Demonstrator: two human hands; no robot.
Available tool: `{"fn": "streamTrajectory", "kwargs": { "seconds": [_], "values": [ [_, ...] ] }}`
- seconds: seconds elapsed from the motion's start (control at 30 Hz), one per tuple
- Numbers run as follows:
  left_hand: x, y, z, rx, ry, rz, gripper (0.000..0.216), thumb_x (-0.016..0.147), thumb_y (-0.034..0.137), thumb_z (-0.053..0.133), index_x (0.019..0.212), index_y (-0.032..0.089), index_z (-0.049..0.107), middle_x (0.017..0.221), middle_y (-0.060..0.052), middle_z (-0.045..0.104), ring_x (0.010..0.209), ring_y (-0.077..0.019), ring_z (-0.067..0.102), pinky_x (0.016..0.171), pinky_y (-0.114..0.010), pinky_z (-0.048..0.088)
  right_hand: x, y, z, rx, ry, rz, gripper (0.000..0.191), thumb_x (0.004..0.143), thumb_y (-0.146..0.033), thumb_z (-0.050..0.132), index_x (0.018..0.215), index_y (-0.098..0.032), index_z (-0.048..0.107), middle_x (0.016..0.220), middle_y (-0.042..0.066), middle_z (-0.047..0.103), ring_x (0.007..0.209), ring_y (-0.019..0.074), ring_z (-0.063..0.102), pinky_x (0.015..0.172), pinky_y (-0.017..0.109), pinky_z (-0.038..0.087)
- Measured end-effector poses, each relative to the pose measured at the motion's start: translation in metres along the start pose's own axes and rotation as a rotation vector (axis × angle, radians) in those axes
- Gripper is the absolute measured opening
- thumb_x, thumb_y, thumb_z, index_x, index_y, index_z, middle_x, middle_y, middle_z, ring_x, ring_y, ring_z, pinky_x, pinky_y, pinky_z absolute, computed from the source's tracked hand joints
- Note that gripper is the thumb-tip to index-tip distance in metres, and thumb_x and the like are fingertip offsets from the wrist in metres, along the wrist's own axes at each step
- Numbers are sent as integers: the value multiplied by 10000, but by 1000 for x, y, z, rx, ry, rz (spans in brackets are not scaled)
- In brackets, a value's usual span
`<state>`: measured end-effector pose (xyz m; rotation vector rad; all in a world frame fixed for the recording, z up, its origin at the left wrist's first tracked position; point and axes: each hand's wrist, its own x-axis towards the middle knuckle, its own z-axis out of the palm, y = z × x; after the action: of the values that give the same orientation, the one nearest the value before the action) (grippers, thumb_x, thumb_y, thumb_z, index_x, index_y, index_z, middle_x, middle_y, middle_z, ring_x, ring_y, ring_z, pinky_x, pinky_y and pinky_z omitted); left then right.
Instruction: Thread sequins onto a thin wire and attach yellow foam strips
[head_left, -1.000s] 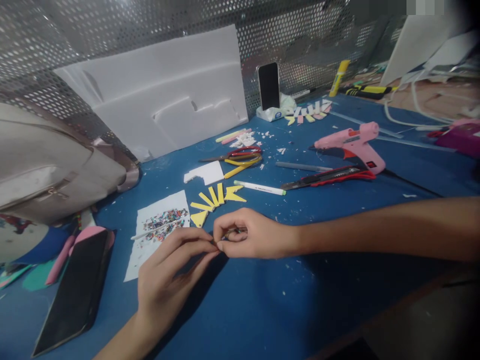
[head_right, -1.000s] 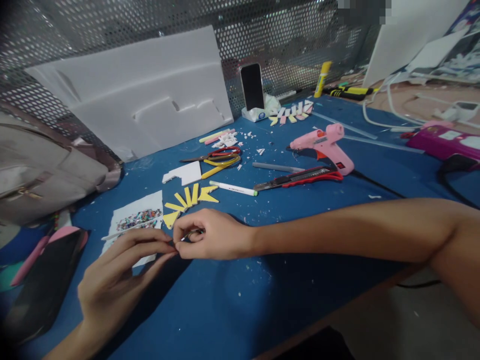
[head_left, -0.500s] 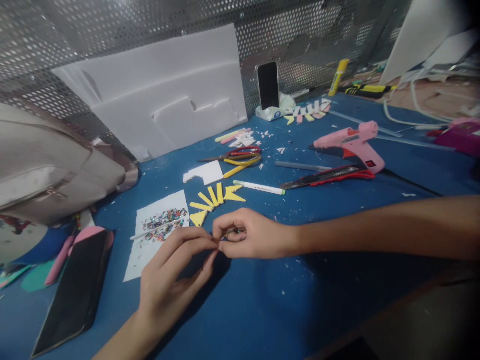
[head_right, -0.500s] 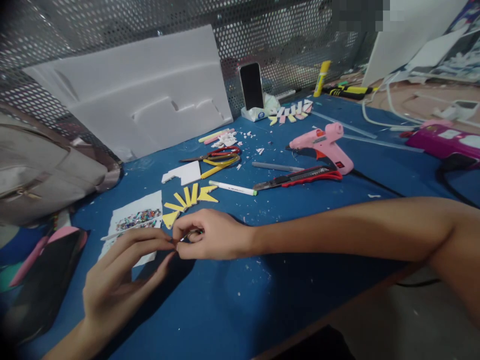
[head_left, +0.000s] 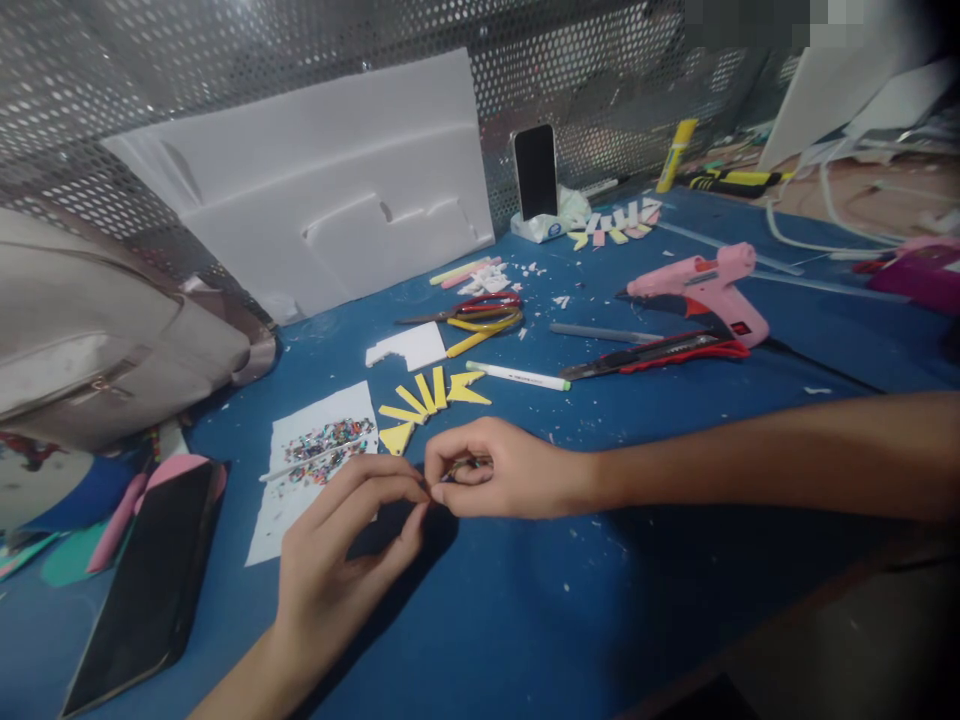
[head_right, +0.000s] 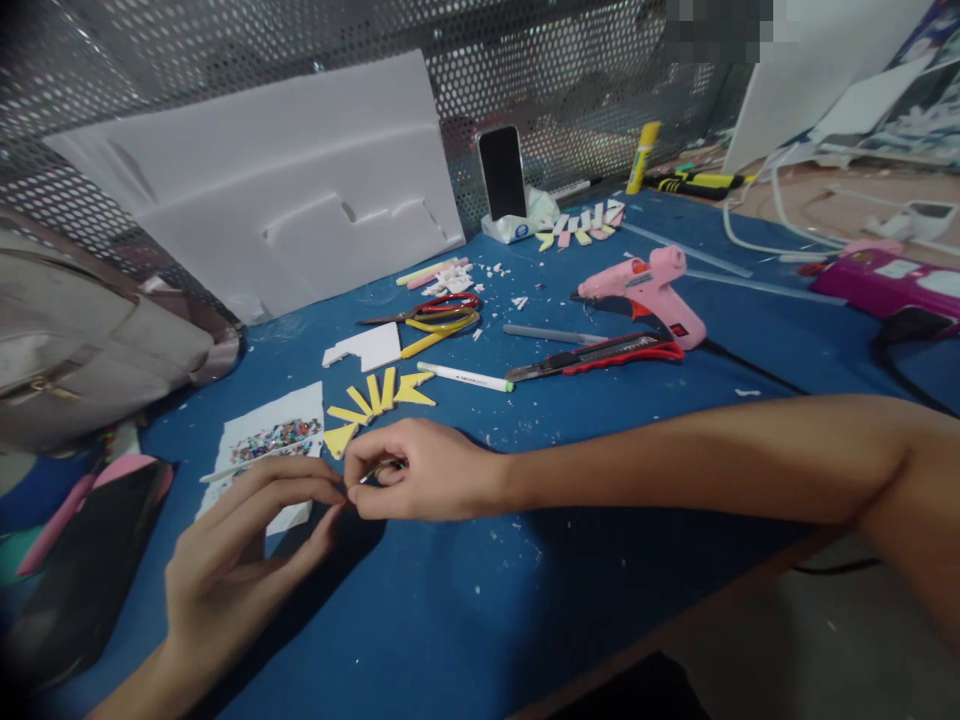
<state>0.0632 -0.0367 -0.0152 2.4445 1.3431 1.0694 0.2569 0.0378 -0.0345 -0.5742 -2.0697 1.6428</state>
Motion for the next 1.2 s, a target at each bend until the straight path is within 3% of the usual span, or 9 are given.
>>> {"fn": "streamTrajectory", "kwargs": {
  "seconds": [0.5,0.83,1.07,1.2],
  "values": [
    [-4,-3,3,-329,-23,-234,163,848,44,607,852,204,641,827,-22,642,769,-155,619,655,-281,500,0,-2,0,50,-2,-30,26,799,-147,547,798,-157,572,585,-74,328,541,68,257,528,216,238],
    [-4,-1,1,-47,49,-16,163,821,47,633,861,205,648,888,-30,664,826,-165,649,748,-304,523,2,-2,0,67,-25,-39,48,837,-180,548,801,-151,560,598,-69,350,531,62,260,517,210,234],
    [0,4,5,89,124,177,202,763,-19,670,838,162,621,841,-35,669,723,-127,649,670,-255,529,3,0,1,98,-13,-41,68,847,-207,563,804,-158,546,602,-74,328,546,66,267,528,216,237],
    [3,6,6,128,164,196,203,771,-20,657,813,171,604,802,-28,679,661,-119,646,626,-254,534,3,-2,1,139,-7,-41,63,835,-195,569,794,-155,541,616,-69,342,558,70,284,539,219,251]
  ]
}}
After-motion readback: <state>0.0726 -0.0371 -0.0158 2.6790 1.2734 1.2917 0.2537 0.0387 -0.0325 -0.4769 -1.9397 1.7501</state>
